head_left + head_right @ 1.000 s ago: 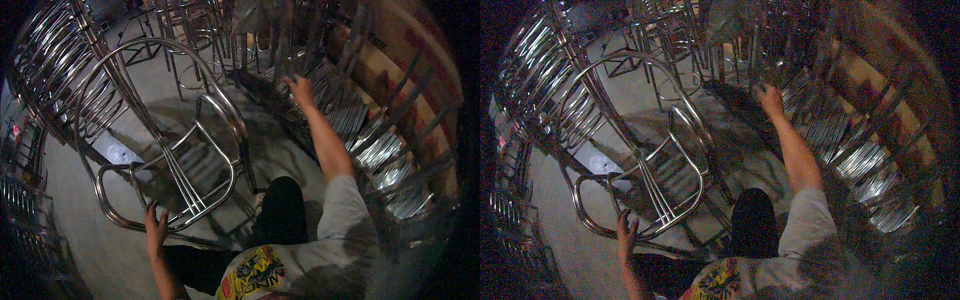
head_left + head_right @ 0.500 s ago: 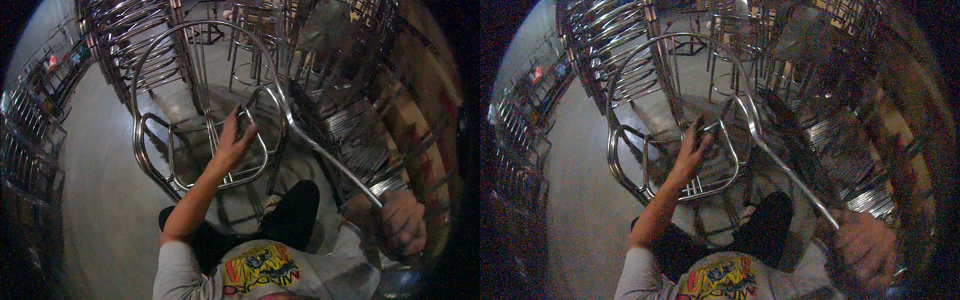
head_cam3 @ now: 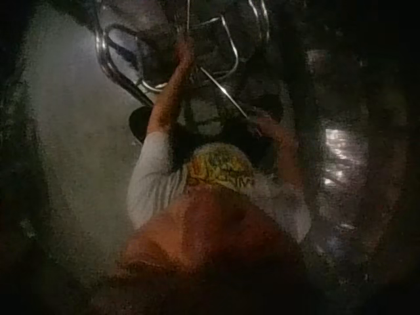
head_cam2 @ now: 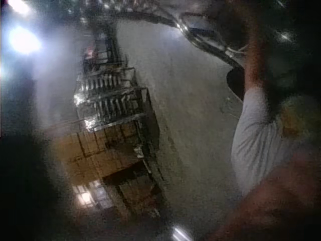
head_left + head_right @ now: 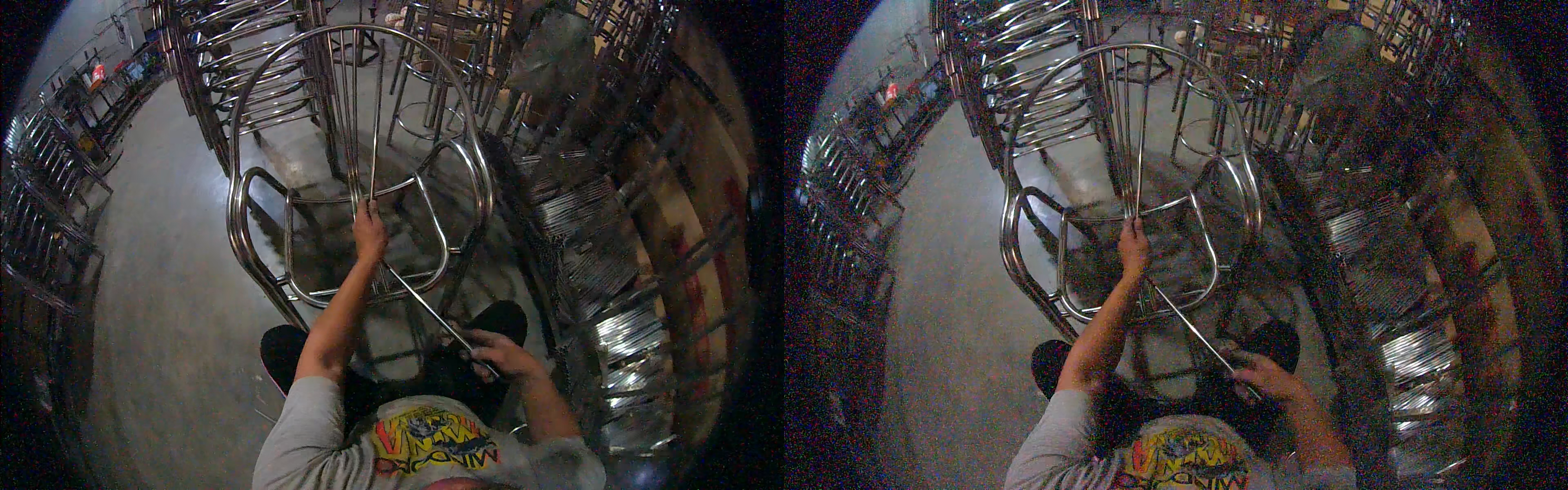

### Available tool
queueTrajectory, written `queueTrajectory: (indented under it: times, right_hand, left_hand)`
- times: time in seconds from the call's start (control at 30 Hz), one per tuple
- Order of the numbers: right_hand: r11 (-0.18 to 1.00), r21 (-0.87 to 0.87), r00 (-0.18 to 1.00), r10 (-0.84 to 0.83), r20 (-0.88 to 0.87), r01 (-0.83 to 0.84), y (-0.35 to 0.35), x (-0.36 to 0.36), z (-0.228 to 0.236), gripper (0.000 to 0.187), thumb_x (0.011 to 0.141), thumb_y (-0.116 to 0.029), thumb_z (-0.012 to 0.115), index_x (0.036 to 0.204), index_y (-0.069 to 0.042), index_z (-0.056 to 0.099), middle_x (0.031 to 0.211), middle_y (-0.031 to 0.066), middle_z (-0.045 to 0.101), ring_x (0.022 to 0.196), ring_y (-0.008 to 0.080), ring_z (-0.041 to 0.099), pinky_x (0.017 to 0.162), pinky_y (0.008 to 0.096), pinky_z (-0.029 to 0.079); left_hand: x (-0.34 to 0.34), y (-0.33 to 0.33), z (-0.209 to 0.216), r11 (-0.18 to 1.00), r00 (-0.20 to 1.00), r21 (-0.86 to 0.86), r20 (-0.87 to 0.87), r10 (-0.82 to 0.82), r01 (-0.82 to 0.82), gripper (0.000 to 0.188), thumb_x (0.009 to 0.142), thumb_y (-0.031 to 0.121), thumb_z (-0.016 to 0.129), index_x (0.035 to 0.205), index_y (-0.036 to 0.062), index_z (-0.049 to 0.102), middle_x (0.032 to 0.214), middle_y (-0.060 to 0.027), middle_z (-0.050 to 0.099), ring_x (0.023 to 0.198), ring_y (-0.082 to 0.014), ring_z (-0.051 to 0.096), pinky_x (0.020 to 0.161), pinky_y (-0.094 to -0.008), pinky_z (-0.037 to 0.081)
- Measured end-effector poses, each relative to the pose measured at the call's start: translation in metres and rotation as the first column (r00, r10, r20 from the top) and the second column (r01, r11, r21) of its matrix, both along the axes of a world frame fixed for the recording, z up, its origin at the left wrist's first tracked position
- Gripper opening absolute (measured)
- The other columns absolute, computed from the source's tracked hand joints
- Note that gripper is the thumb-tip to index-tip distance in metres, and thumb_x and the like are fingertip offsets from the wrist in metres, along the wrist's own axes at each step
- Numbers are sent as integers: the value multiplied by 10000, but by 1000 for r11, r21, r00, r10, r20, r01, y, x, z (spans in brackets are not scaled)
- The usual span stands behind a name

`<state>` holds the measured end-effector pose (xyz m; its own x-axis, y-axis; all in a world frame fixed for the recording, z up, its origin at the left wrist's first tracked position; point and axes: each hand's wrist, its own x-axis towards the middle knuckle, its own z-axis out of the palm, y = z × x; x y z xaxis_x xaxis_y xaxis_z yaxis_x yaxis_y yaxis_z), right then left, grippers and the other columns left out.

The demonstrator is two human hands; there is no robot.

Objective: The person assembles a metal chair by inserting multiple metal rods into the seat frame one by one. After completing the assembly, the person lifts the chair and stacks it on top of other finished chairs.

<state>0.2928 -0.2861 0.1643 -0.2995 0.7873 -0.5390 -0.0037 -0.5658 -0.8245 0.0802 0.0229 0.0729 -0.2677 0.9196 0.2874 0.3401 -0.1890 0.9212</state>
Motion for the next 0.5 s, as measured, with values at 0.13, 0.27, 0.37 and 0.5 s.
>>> queueTrajectory:
  times: [0.13, 0.27, 0.37, 0.5]
  right_hand:
    - [960, -219, 964, -211, -160, 173, 29, -13, -30, 325, 960, -265, 526, 1230, -87, 504, 700, 2, 526, 486, 102, 461, 412, 235, 380]
    - [966, -80, 961, -235, 146, 248, 76, -12, -42, 274, 965, -270, 515, 1172, -90, 514, 669, -1, 502, 476, 102, 441, 376, 255, 349]
    - [954, 29, 936, -299, 184, 299, 111, -13, -54, 226, 970, -269, 509, 1098, -86, 541, 673, 3, 511, 470, 106, 440, 374, 263, 349]
    - [970, -6, 958, -240, 156, 244, 143, -12, -68, 253, 974, -272, 505, 1157, -101, 537, 689, 2, 516, 465, 109, 430, 378, 263, 348]
  left_hand:
    - [-1, 3, -17, 997, 991, -63, -122, -55, 47, 374, 972, 333, 433, 1149, 18, 527, 1019, -276, 605, 975, -476, 562, 829, -548, 428]
    - [-19, 3, -38, 973, 705, -199, -674, -221, 114, 516, 897, 311, 543, 1308, 15, 443, 1331, -234, 455, 1234, -437, 430, 972, -539, 391]
    - [-20, 1, -54, 945, 550, -302, -771, -320, 127, 684, 812, 278, 639, 1387, 23, 372, 1481, -189, 289, 1355, -433, 281, 1034, -517, 365]
    - [-17, 4, -65, 949, 574, -280, -758, -309, 142, 779, 730, 236, 709, 1389, 2, 364, 1497, -169, 285, 1362, -439, 274, 1049, -509, 358]
